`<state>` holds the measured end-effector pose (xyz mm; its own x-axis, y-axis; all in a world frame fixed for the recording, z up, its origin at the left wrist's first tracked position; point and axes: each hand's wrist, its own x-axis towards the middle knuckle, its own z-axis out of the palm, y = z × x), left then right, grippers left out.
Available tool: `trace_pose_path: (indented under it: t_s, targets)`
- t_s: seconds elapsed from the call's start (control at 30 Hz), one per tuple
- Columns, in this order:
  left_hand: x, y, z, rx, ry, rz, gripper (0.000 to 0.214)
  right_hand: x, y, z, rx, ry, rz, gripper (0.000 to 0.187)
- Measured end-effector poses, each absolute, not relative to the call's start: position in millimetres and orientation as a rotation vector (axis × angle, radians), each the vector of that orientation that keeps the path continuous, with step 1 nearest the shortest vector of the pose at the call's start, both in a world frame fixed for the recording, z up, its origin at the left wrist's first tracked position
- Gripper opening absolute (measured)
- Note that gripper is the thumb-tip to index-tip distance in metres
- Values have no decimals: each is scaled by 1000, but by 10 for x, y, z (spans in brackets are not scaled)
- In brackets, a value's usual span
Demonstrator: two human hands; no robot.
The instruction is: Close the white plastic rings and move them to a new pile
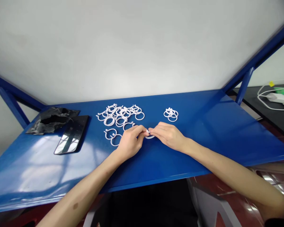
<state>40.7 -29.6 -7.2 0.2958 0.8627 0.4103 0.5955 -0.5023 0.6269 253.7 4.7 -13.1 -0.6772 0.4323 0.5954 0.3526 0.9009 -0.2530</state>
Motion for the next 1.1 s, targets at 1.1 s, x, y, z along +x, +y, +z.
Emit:
trace_pose_path:
  t_s: [1.1]
  targets:
    - [275, -290, 192, 1853, 1388, 996, 21, 2490, -20, -13, -827, -2403, 539, 33]
